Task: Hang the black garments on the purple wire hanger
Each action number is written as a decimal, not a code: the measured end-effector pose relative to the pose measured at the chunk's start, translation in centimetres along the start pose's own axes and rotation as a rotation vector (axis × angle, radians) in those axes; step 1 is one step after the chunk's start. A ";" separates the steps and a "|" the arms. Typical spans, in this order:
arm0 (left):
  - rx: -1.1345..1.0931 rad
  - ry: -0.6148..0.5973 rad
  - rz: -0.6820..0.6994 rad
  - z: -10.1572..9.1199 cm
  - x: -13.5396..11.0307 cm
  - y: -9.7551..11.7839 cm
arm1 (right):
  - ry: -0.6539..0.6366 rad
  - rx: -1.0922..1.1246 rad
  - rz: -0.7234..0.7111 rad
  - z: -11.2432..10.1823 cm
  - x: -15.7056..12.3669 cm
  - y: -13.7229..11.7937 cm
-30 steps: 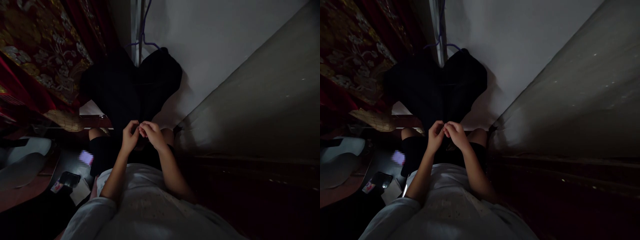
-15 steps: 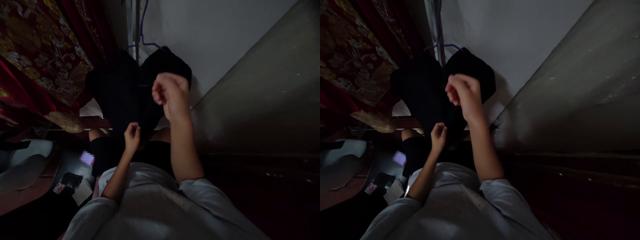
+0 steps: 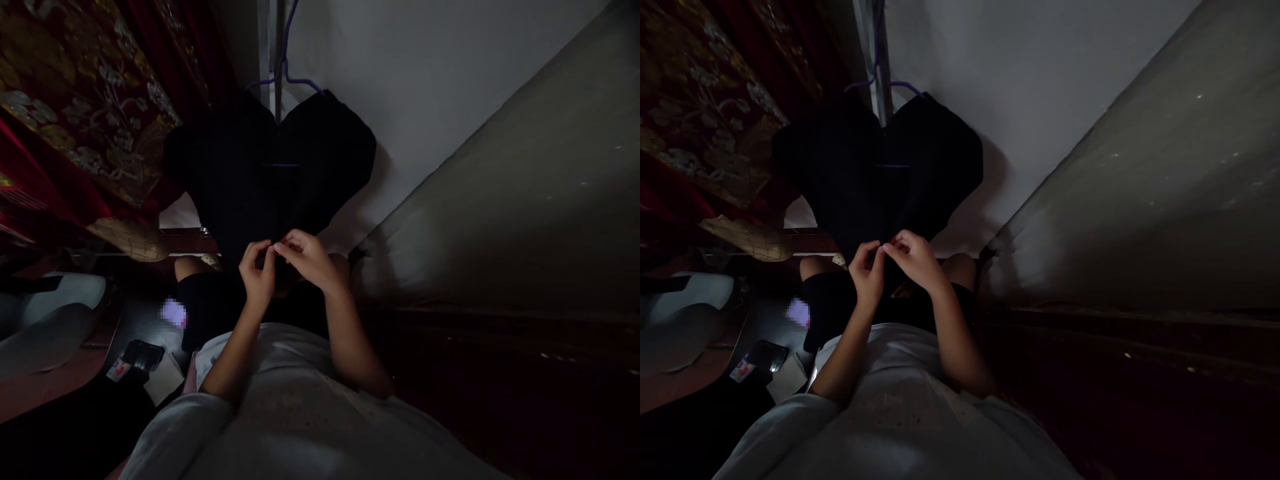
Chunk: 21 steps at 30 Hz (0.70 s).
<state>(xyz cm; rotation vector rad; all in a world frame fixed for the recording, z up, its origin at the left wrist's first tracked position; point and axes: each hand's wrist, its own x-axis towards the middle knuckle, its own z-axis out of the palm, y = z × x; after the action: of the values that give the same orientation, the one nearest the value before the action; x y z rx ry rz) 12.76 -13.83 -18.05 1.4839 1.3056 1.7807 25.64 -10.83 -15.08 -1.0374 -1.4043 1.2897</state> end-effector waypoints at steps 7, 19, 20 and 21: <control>0.061 -0.037 0.056 -0.1 0.2 0.7 | 0.066 -0.053 0.000 0.6 -0.6 -0.4; 0.017 -0.084 -0.143 -0.4 -0.5 -0.5 | -0.072 0.179 0.308 0.4 -0.8 -1.5; 0.027 -0.085 -0.131 -0.4 -0.6 -0.5 | -0.079 0.189 0.319 0.4 -0.8 -1.6; 0.041 -0.086 -0.112 -0.4 -0.6 -0.4 | -0.092 0.197 0.325 0.4 -0.8 -1.8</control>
<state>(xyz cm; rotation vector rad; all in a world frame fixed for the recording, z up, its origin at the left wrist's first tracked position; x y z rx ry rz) 12.44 -14.32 -18.68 1.4628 1.3616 1.6113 25.42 -11.85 -13.39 -1.1126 -1.1781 1.6943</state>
